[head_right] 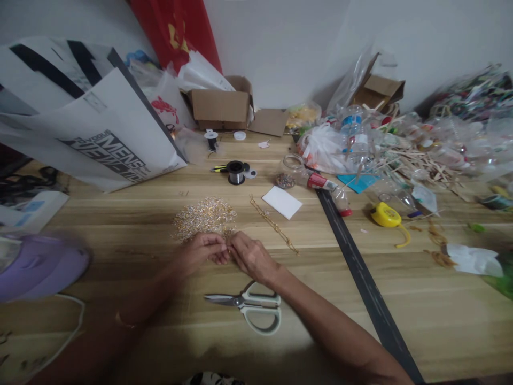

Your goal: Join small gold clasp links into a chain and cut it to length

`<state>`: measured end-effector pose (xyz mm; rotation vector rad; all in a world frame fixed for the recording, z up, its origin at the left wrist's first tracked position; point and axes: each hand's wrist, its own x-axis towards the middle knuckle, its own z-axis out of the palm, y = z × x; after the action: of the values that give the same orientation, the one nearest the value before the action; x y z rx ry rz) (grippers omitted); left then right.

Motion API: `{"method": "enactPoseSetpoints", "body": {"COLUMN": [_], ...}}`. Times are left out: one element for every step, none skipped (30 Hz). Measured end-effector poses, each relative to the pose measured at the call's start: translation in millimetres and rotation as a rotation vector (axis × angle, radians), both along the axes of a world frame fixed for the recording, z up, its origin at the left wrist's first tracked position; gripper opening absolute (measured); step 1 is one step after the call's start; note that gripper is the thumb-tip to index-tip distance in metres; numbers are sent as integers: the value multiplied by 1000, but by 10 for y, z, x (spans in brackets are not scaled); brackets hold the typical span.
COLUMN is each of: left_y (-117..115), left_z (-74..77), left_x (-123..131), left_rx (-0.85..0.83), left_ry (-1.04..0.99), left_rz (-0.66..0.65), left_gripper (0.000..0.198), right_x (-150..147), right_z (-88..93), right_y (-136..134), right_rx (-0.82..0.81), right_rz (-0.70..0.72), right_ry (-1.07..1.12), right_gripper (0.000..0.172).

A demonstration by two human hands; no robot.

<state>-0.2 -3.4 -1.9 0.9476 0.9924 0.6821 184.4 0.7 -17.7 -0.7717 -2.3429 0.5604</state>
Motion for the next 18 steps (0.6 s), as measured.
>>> {"method": "enactPoseSetpoints", "body": {"left_y": [-1,-1,0,1,2,4,5,6,6,5,5,4,3,3,3,4,6,9], "left_z": [4,6,7,5,1,-4,-10,-15,-19,-22,-23,-24,-24,-24,-26,-29,-33,-37], "left_x": [-1,-2,-4,-5,-7,-8,-8,-8,-7,-6,-4,-3,-2,-2,-3,-5,-9,-13], "left_rx": [15,28,40,49,54,55,53,48,41,32,22,13,8,4,4,5,5,3], "left_ry": [14,27,38,45,46,45,41,36,30,23,16,11,8,6,5,3,-2,-7], "left_rz": [-3,-5,-7,-8,-6,-4,-1,2,7,14,21,26,32,34,34,34,30,25], "left_gripper": [31,31,31,30,30,30,30,30,30,30,30,30,30,30,31,31,31,32], "right_x": [3,6,10,14,18,22,26,30,34,38,42,46,50,54,58,61,63,64], "right_z": [-7,-13,-20,-27,-31,-34,-34,-31,-26,-20,-13,-7,-3,0,1,0,-1,-2], "right_y": [2,3,5,7,8,9,8,6,4,2,-1,-2,-2,-1,1,4,7,11], "right_rx": [13,30,52,80,111,143,172,198,220,241,262,285,308,332,357,382,405,424], "right_rz": [0,0,-1,-5,-12,-19,-25,-30,-32,-30,-27,-25,-22,-17,-10,-5,-1,0], "right_ry": [-16,-31,-46,-63,-81,-100,-122,-145,-168,-191,-211,-229,-242,-253,-261,-269,-275,-281], "right_gripper": [12,12,11,11,10,10,10,10,10,10,10,10,10,10,12,13,14,14]}}
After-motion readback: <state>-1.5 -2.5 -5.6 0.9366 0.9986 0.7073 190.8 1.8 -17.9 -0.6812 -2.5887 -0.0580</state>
